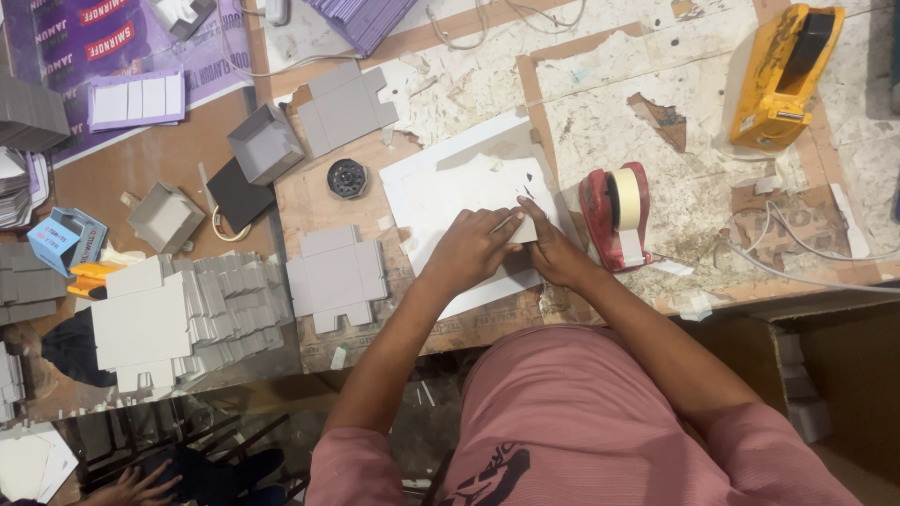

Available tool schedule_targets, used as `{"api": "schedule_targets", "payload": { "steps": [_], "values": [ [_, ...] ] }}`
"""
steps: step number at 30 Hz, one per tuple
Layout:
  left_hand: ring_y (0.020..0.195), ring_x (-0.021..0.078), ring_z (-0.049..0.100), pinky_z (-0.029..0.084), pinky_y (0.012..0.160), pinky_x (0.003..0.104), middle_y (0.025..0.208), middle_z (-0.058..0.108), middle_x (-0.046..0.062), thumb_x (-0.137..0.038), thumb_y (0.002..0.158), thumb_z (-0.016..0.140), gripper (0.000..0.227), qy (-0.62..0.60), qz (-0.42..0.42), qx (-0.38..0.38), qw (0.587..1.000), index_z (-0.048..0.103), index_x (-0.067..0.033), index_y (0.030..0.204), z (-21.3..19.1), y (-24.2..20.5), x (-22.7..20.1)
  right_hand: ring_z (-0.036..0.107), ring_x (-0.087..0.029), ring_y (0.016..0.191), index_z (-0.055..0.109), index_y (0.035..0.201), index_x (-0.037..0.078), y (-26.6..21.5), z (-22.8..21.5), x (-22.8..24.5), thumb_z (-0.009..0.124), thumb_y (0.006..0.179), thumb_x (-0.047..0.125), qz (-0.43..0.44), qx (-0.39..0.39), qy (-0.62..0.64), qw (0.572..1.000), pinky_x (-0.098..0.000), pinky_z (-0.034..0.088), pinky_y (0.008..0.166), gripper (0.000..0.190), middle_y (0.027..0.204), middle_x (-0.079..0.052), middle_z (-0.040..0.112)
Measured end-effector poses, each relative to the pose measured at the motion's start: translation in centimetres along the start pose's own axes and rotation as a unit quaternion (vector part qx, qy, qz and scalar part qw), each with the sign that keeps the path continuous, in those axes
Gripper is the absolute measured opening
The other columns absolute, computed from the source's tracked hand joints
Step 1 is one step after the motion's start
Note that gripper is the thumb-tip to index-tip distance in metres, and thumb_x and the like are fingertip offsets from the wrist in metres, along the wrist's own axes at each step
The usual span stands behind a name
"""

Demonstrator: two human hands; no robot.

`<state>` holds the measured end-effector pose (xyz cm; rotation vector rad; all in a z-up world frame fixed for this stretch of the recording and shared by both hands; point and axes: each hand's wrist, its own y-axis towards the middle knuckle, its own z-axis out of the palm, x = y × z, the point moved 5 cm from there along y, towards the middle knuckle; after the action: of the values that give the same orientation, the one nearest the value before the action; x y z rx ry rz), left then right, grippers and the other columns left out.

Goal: The person folds flat cardboard pieces into small boxes and secures the edges with adhesive tape from a dispenser. They repeatedly pick up a piece, fold it, apply tape, and place the finished box aside.

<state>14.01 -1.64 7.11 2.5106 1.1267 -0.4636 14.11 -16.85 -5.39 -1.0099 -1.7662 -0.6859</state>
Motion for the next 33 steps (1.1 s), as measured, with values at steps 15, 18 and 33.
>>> {"api": "schedule_targets", "payload": {
  "steps": [15, 18, 33],
  "values": [
    [0.101, 0.0254, 0.064, 0.046, 0.086, 0.039, 0.124, 0.068, 0.012, -0.03, 0.095, 0.071, 0.046, 0.021, 0.0, -0.022, 1.0, 0.068, -0.0043, 0.133, -0.1, 0.0, 0.0, 0.047, -0.045, 0.135, 0.022, 0.158, 0.001, -1.5, -2.5, 5.8, 0.057, 0.089, 0.001, 0.054, -0.03, -0.138, 0.989, -0.053, 0.037, 0.114, 0.077, 0.143, -0.026, 0.048],
    [0.102, 0.0249, 0.064, 0.047, 0.086, 0.039, 0.124, 0.068, 0.011, -0.032, 0.095, 0.071, 0.044, 0.022, 0.006, -0.035, 0.999, 0.068, -0.0058, 0.131, -0.2, -0.2, -0.1, 0.056, -0.039, 0.126, 0.052, 0.144, -0.002, -4.9, -4.2, 8.9, 0.064, 0.098, 0.013, 0.058, -0.106, -0.191, 0.974, -0.0498, 0.049, 0.104, 0.049, 0.14, -0.026, 0.057],
    [0.099, 0.0256, 0.063, 0.046, 0.085, 0.039, 0.12, 0.067, 0.01, -0.029, 0.095, 0.073, 0.046, 0.046, 0.014, -0.041, 0.998, 0.065, -0.0049, 0.133, 0.0, -0.2, -0.3, 0.069, -0.014, 0.083, 0.071, 0.112, -0.004, -13.2, -10.2, -1.5, 0.072, 0.097, 0.016, 0.312, -0.3, 0.32, 0.843, -0.0273, 0.059, 0.073, 0.025, 0.095, -0.008, 0.074]
  ]
}}
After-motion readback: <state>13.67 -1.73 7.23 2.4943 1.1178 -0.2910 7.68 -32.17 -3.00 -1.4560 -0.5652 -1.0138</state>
